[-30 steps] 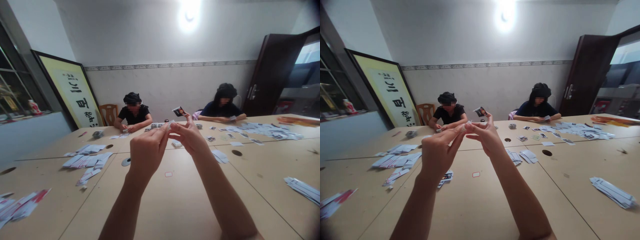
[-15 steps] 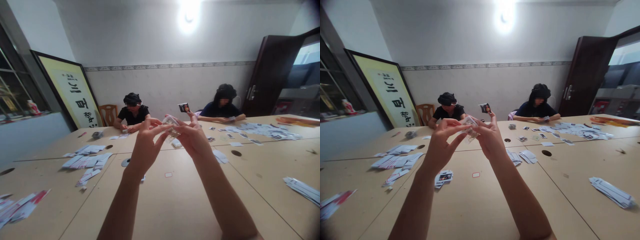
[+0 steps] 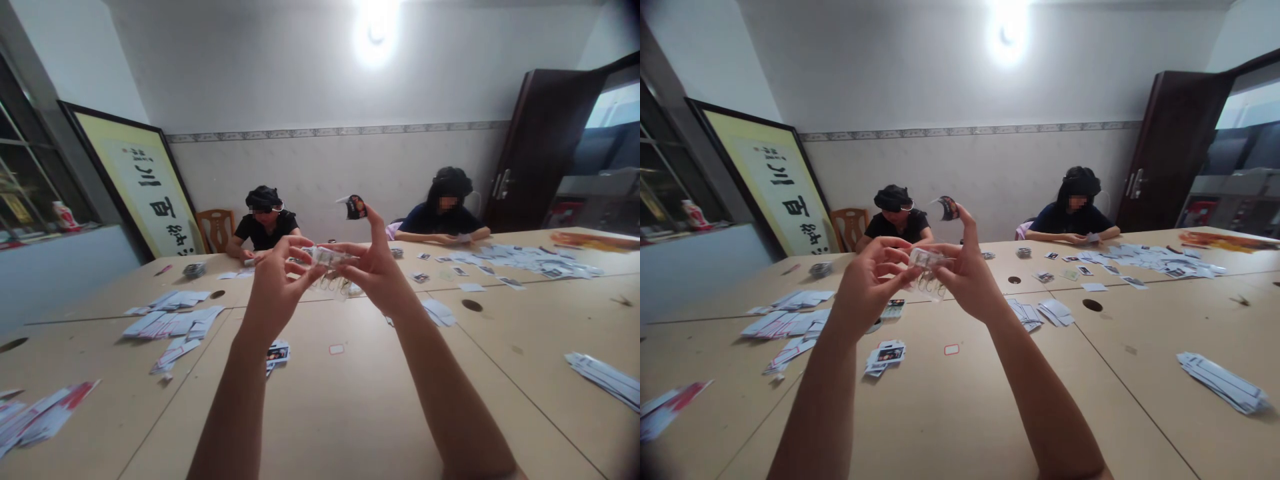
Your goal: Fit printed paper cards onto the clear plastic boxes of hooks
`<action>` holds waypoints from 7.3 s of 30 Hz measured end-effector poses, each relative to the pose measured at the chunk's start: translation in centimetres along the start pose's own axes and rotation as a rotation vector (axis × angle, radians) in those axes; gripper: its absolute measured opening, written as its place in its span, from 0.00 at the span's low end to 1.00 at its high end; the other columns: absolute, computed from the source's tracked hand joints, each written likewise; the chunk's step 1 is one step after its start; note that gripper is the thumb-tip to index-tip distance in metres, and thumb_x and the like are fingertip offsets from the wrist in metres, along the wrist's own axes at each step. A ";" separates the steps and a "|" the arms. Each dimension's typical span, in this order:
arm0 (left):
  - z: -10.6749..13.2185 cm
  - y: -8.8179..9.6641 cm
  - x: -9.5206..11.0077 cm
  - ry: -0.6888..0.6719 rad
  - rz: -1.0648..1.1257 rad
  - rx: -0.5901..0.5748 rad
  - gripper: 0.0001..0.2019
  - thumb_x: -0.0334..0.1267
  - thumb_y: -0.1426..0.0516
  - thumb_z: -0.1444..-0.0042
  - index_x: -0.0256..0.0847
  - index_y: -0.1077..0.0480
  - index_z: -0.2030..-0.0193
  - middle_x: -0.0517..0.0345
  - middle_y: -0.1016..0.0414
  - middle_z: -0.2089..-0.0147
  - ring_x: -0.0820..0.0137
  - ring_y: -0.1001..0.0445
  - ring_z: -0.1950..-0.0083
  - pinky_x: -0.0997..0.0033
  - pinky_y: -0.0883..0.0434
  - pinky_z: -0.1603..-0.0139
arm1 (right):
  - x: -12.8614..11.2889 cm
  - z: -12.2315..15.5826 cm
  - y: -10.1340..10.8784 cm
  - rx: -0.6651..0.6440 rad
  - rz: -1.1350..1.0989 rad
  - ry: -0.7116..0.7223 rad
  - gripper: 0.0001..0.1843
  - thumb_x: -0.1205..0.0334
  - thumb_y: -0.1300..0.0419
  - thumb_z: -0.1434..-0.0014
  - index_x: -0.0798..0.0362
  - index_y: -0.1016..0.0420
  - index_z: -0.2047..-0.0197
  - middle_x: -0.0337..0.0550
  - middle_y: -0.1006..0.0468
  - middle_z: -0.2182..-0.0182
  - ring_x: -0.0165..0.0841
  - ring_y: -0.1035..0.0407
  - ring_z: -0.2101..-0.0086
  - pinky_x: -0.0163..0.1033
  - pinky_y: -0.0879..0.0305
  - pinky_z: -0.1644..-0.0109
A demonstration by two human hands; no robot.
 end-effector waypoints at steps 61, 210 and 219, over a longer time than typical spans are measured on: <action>0.8 -0.9 1.2 0.060 0.377 -0.163 0.21 0.55 0.38 0.42 0.44 0.35 0.52 0.58 0.24 0.63 0.69 0.20 0.66 0.69 0.16 0.69 | -2.6 1.5 -1.4 0.301 0.444 0.108 0.06 0.62 0.31 0.46 0.50 0.25 0.68 0.37 0.20 0.76 0.33 0.23 0.75 0.38 0.25 0.72; 3.2 -1.6 3.9 -0.118 0.357 0.006 0.09 0.44 0.40 0.36 0.44 0.34 0.59 0.64 0.26 0.70 0.72 0.19 0.69 0.80 0.20 0.76 | -3.5 3.5 -3.3 0.402 0.391 0.337 0.09 0.68 0.31 0.45 0.50 0.28 0.69 0.33 0.26 0.77 0.28 0.27 0.77 0.34 0.26 0.74; 3.0 -1.6 2.9 -0.310 0.127 0.100 0.06 0.41 0.42 0.33 0.43 0.34 0.56 0.67 0.28 0.73 0.75 0.22 0.72 0.82 0.20 0.76 | -3.2 2.6 -2.7 0.383 0.380 0.279 0.08 0.65 0.31 0.46 0.51 0.27 0.69 0.33 0.24 0.77 0.28 0.27 0.77 0.33 0.25 0.75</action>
Point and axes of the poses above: each hand's wrist, its own z-axis away from the middle knuckle, its own y-axis out of the back of the hand, x = y × z, the point moved 2 cm from there along -z, towards the middle knuckle
